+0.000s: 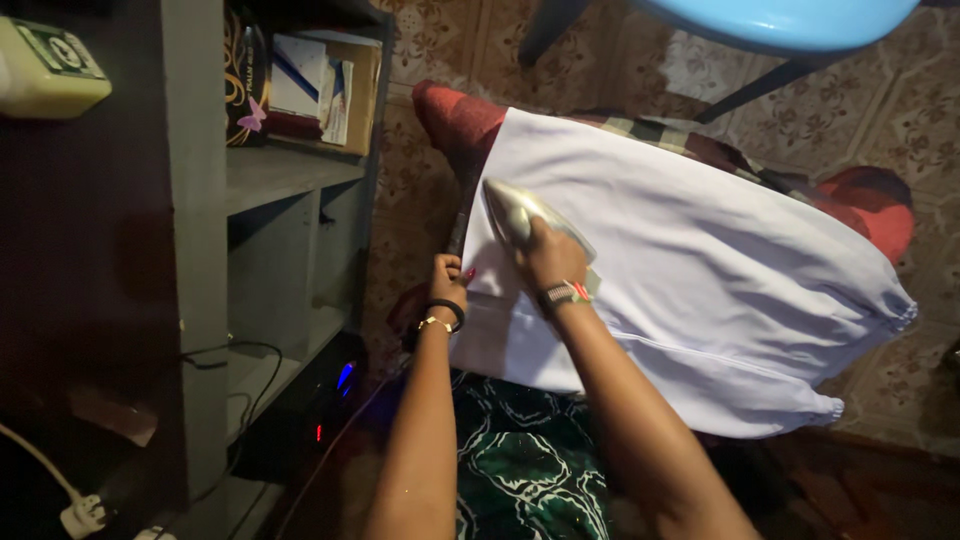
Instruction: The person irons a white garment on a padded surface, moving the iron back and forth across different sections and smoothing the fabric with their hands.
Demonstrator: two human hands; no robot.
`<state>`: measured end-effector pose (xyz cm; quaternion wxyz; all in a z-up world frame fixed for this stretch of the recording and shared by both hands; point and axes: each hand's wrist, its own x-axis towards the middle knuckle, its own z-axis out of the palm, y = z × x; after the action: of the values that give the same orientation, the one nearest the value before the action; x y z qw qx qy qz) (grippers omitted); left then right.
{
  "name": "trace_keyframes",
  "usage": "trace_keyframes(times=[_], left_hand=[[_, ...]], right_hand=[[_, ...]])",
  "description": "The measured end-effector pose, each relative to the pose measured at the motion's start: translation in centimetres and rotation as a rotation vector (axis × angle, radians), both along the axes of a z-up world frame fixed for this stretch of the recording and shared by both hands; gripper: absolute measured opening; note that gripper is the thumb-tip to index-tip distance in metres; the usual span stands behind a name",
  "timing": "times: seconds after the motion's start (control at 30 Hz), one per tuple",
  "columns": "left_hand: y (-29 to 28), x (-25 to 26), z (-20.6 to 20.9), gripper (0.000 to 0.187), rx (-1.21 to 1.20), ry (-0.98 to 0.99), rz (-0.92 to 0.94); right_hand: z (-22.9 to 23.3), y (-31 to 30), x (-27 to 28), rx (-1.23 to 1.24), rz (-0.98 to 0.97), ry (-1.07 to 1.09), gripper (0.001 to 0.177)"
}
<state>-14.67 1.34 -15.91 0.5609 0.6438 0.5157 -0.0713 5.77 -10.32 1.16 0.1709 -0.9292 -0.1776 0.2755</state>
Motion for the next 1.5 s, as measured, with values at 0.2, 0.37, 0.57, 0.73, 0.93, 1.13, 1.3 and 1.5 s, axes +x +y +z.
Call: trace_keyframes(times=[0.2, 0.37, 0.57, 0.73, 0.93, 1.13, 1.3, 1.5], left_hand=[[0.1, 0.3, 0.6, 0.032, -0.143, -0.003, 0.075], [0.0, -0.1, 0.8, 0.029, -0.133, -0.048, 0.03], [0.0, 0.1, 1.1, 0.03, -0.115, -0.068, 0.016], [0.3, 0.7, 1.9, 0.03, -0.139, -0.067, 0.026], [0.7, 0.1, 1.5, 0.029, -0.164, -0.072, 0.0], [0.7, -0.2, 0.1, 0.03, -0.184, -0.146, 0.036], [0.3, -0.4, 0.3, 0.032, -0.013, -0.233, -0.032], [0.0, 0.4, 0.2, 0.031, -0.254, -0.145, 0.193]], right_hand=[[1.5, -8.1, -1.5, 0.013, 0.229, -0.032, 0.008], [1.0, -17.1, 1.4, 0.103, 0.329, -0.17, 0.033], [2.5, -21.1, 5.2, -0.247, 0.184, -0.115, 0.044], [2.3, -20.4, 4.7, -0.058, 0.498, -0.127, 0.014], [2.0, -13.6, 0.7, -0.072, 0.537, -0.049, 0.015], [1.6, -5.0, -1.2, 0.049, 0.325, -0.083, 0.029], [-0.2, 1.0, -2.5, -0.018, 0.04, -0.033, 0.022], [0.8, 1.6, -3.8, 0.0, 0.057, 0.082, 0.021]])
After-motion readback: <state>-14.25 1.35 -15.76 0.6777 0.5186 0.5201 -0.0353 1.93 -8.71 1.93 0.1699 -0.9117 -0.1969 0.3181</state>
